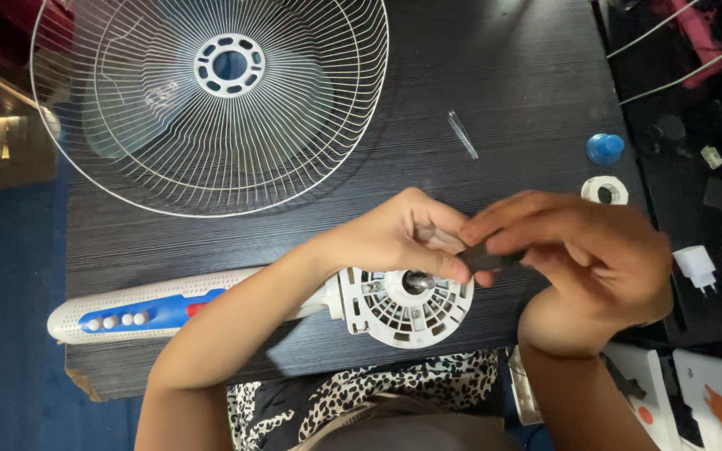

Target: The person uses a screwdriver to tighten screws on the motor housing of a disassembled electric fan. They then attach the fan head to the handle and secure it with additional screws.

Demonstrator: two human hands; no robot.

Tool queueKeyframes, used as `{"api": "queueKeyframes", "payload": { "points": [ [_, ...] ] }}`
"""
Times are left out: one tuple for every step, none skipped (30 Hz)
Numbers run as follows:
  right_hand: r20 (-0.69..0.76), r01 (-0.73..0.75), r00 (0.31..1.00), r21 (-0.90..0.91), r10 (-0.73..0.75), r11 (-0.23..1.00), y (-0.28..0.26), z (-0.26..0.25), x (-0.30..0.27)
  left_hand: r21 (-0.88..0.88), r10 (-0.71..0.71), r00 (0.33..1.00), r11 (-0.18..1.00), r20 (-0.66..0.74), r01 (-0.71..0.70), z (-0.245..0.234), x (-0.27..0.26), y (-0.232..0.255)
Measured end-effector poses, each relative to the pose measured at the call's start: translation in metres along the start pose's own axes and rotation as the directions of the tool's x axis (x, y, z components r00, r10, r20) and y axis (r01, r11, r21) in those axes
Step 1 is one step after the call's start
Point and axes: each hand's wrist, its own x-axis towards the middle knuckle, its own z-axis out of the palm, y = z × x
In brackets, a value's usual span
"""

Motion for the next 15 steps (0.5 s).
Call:
{"api": "queueKeyframes", "payload": {
  "points": [
    [-0.011, 0.006, 1.0, -0.037, -0.007, 0.999, 0.002, 0.0, -0.003, 0.049, -0.017, 0.999, 0.999, -0.033, 0.018, 0.0, 0.0, -0.004],
    [-0.023, 0.013, 1.0, -0.074, -0.015, 0.997, 0.003, 0.002, -0.007, 0.099, -0.033, 0.997, 0.994, -0.065, 0.039, 0.0, -0.001, -0.008],
    [-0.035, 0.019, 0.999, -0.11, -0.023, 0.994, 0.004, 0.006, -0.01, 0.147, -0.048, 0.994, 0.987, -0.098, 0.062, -0.001, -0.001, -0.011],
    [-0.046, 0.026, 0.998, -0.148, -0.033, 0.989, 0.004, 0.009, -0.011, 0.096, 0.004, 0.998, 0.995, -0.068, 0.003, -0.002, -0.001, -0.015],
    [-0.057, 0.033, 0.997, -0.184, -0.044, 0.982, 0.004, 0.011, -0.011, 0.042, 0.056, 0.998, 0.998, -0.04, -0.055, -0.003, -0.001, -0.018],
    [-0.066, 0.039, 0.996, -0.221, -0.055, 0.975, 0.004, 0.013, -0.01, -0.014, 0.11, 0.994, 0.994, -0.015, -0.11, -0.004, -0.001, -0.02],
    [-0.069, -0.037, 0.997, -0.118, 0.029, 0.992, 0.004, 0.013, -0.009, 0.001, 0.073, 0.997, 0.997, -0.022, -0.073, -0.008, -0.001, -0.021],
    [-0.061, -0.117, 0.991, -0.011, 0.116, 0.993, 0.003, 0.013, -0.008, 0.012, 0.035, 0.999, 0.999, -0.031, -0.034, -0.011, -0.003, -0.021],
    [-0.044, -0.196, 0.979, 0.095, 0.201, 0.976, 0.002, 0.012, -0.007, 0.022, -0.003, 0.999, 1.0, -0.04, 0.004, -0.013, -0.004, -0.022],
    [-0.041, -0.183, 0.981, 0.125, 0.19, 0.975, 0.001, 0.011, -0.006, 0.037, 0.013, 0.998, 0.999, -0.059, -0.011, -0.013, -0.004, -0.022],
    [-0.038, -0.171, 0.983, 0.155, 0.179, 0.973, 0.001, 0.01, -0.004, 0.052, 0.029, 0.997, 0.998, -0.076, -0.025, -0.013, -0.003, -0.023],
    [-0.034, -0.159, 0.985, 0.184, 0.168, 0.97, 0.001, 0.01, -0.004, 0.066, 0.047, 0.994, 0.997, -0.094, -0.041, -0.012, -0.003, -0.023],
    [-0.048, -0.076, 0.996, 0.088, 0.08, 0.993, 0.001, 0.01, -0.004, 0.087, 0.047, 0.995, 0.995, -0.083, -0.04, -0.01, -0.005, -0.023],
    [-0.05, 0.012, 0.999, -0.011, -0.013, 1.0, 0.002, 0.011, -0.004, 0.111, 0.049, 0.996, 0.993, -0.071, -0.041, -0.008, -0.008, -0.023],
    [-0.043, 0.1, 0.994, -0.11, -0.105, 0.989, 0.003, 0.011, -0.003, 0.135, 0.051, 0.997, 0.99, -0.06, -0.042, -0.008, -0.009, -0.023]
  ]
}}
